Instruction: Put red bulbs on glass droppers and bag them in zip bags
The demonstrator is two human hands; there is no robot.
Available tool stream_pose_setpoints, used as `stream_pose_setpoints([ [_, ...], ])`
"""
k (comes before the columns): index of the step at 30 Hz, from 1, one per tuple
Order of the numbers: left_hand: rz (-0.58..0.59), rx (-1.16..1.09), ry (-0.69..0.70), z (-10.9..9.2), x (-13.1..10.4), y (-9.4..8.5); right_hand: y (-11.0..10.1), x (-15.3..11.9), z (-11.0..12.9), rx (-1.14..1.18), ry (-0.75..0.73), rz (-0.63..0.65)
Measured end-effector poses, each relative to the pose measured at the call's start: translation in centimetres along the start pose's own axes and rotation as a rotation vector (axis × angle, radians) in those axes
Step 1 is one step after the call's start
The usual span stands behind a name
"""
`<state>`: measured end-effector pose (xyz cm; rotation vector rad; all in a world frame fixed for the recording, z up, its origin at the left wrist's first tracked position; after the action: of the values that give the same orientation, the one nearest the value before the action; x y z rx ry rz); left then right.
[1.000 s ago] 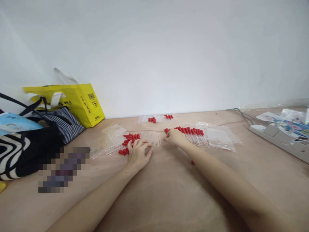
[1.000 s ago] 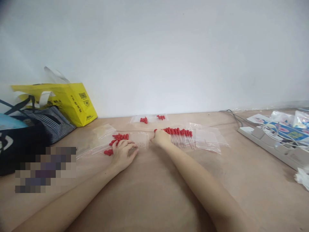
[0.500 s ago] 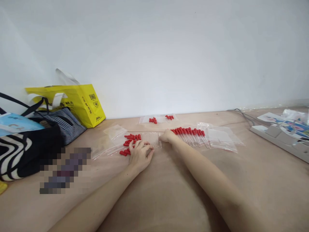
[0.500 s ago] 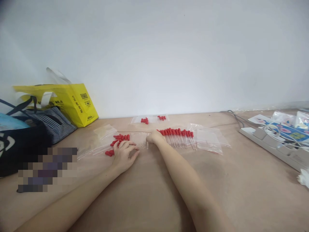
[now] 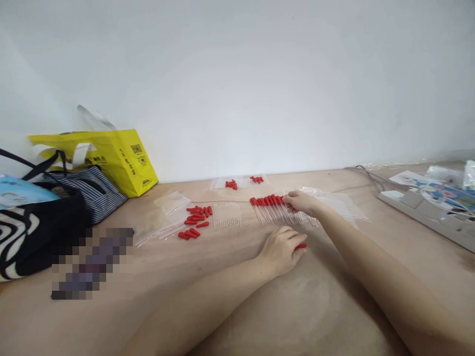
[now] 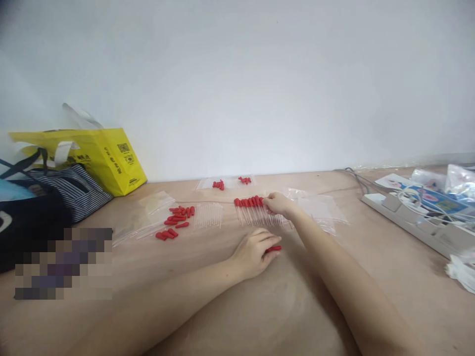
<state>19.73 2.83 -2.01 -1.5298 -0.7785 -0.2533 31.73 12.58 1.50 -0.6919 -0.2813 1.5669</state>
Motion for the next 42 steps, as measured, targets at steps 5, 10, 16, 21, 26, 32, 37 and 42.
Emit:
stream_pose_setpoints([
  [5,-0.015,0.036,-0.118,0.6,-0.4,-0.5,0.2,0.2,-0.3,0.035,-0.127,0.033],
  [10,-0.04,0.09,-0.185,2.9,-5.7,-6.3,2.5,-0.4,0.6,0.029,-0.315,0.038],
  [16,0.005,0.163,-0.24,4.7,-10.3,-10.3,7.0,-4.2,0.3,-0.202,-0.787,-0.19],
  [21,0.045,0.207,-0.295,5.1,-10.1,-9.7,9.1,-6.7,-0.8,-0.518,-0.945,-0.387],
  [26,0.09,0.351,-0.324,4.9,-9.7,-9.8,9.1,-6.6,-0.8,-0.528,-0.969,-0.495],
  [32,0.046,0.447,-0.187,4.3,-9.5,-10.0,9.5,-7.1,-0.5,-0.517,-1.068,-0.608],
  [37,0.019,0.445,-0.088,3.8,-9.2,-9.9,9.6,-7.8,-0.1,-0.474,-1.163,-0.718],
  [42,0.012,0.459,-0.066,3.5,-9.0,-10.0,9.6,-8.0,0.1,-0.481,-1.173,-0.706],
])
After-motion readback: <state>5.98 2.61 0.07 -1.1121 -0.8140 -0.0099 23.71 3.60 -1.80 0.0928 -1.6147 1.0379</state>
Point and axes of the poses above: each hand's wrist, its own x-axis towards the middle knuckle, its own y-axis out of the palm, z = x × y, the point moved 2 cm from there along x, towards the middle knuckle, and after that the axes turned 13 degrees about y, right-handed, at the moved point
